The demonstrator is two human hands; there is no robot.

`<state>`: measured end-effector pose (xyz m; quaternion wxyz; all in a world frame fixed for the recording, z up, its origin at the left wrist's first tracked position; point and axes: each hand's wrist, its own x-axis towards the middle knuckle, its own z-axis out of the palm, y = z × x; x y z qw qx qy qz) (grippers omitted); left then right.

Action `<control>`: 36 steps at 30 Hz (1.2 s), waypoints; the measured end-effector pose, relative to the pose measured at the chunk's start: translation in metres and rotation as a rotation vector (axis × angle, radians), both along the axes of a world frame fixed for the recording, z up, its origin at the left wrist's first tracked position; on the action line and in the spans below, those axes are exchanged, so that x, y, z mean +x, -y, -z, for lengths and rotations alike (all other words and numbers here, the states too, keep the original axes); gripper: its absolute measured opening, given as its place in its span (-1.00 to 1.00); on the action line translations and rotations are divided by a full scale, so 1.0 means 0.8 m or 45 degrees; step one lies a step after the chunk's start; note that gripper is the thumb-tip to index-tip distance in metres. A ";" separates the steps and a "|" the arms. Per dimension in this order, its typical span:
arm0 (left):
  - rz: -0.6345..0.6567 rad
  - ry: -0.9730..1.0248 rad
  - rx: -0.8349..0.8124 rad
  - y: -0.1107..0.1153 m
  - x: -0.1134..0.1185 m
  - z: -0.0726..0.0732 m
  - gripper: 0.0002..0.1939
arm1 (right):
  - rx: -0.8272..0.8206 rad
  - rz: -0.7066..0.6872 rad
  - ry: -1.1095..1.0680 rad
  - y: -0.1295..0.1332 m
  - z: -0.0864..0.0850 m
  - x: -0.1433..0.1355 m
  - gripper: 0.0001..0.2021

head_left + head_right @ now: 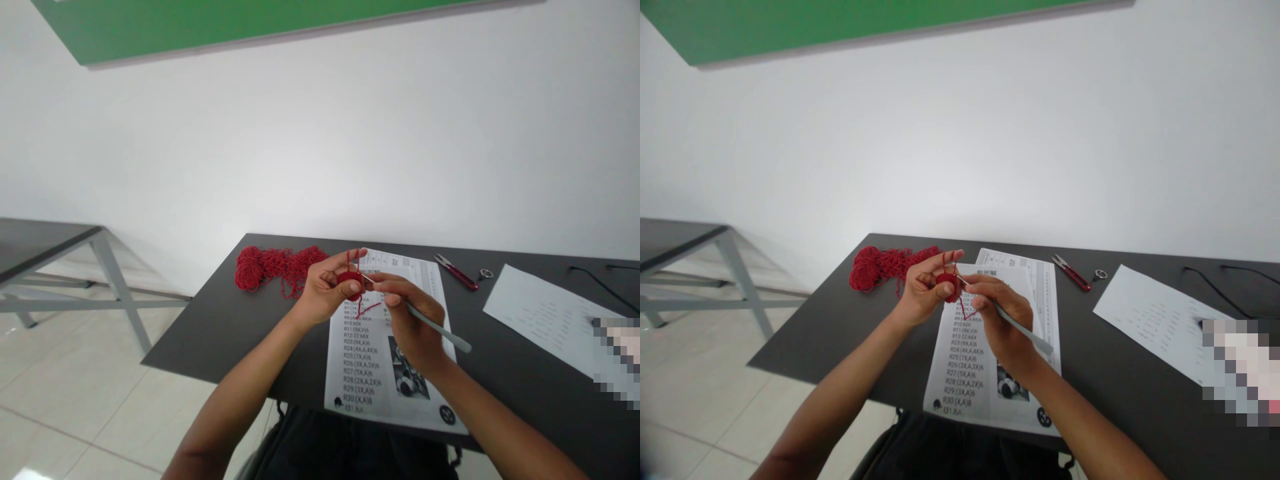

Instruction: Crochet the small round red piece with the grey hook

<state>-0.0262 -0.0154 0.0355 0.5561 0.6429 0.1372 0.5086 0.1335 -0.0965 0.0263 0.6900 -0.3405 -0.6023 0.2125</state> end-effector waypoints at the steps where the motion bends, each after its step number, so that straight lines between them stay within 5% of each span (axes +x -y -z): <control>1: 0.009 0.012 0.008 0.000 0.000 -0.001 -0.33 | 0.023 -0.005 0.046 0.001 0.000 0.002 -0.85; 6: 0.013 0.029 0.026 0.001 -0.001 -0.002 -0.36 | 0.076 0.003 0.173 0.004 0.002 0.006 -0.87; 12: -0.040 -0.069 0.065 0.004 -0.002 -0.004 -0.34 | -0.040 0.029 -0.086 0.002 0.004 -0.007 -0.75; 21: -0.125 -0.176 0.294 0.003 -0.003 -0.007 -0.40 | -0.472 -0.407 -0.745 -0.014 0.000 -0.016 -0.55; 36: -0.141 -0.235 0.329 0.001 -0.004 -0.004 -0.34 | -0.310 -0.364 -0.469 -0.013 0.011 -0.007 -0.60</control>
